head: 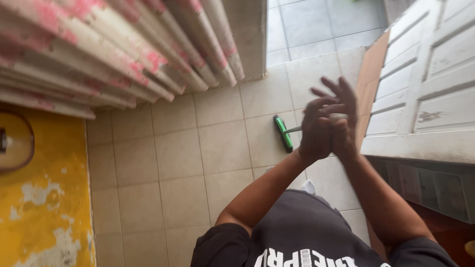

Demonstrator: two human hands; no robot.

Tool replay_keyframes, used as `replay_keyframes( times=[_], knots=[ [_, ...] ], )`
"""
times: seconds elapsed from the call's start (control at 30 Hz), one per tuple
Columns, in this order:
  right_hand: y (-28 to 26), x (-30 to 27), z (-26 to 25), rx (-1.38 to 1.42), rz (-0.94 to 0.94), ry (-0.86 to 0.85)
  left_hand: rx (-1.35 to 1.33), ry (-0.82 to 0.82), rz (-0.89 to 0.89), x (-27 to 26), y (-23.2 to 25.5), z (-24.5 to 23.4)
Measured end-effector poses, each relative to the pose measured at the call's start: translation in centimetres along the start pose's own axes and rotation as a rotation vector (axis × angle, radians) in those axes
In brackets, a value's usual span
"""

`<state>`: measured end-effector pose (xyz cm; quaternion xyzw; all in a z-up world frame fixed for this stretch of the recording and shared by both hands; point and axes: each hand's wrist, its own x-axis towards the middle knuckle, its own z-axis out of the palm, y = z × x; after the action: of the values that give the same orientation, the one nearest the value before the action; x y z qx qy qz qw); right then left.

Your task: The person sweeps a tiled floor using a green broom with a long handle. They move the broom back and forth across the room, cleaning near a floral curtain, a wooden cabinet, and a doorway leading to an outdoor area.

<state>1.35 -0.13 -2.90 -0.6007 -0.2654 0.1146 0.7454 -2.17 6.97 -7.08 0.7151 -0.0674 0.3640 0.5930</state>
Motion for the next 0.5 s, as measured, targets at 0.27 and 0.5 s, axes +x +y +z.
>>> replay_keyframes(
  times=[0.27, 0.5],
  knots=[
    [-2.3, -0.2, -1.7, -0.168, 0.029, -0.09, 0.122, -0.026, -0.095, -5.2, -4.8, -3.3],
    [-5.1, -1.3, 1.7, -0.045, 0.131, -0.105, 0.04, -0.301, -0.301, -8.7, -10.5, -3.4]
  ],
)
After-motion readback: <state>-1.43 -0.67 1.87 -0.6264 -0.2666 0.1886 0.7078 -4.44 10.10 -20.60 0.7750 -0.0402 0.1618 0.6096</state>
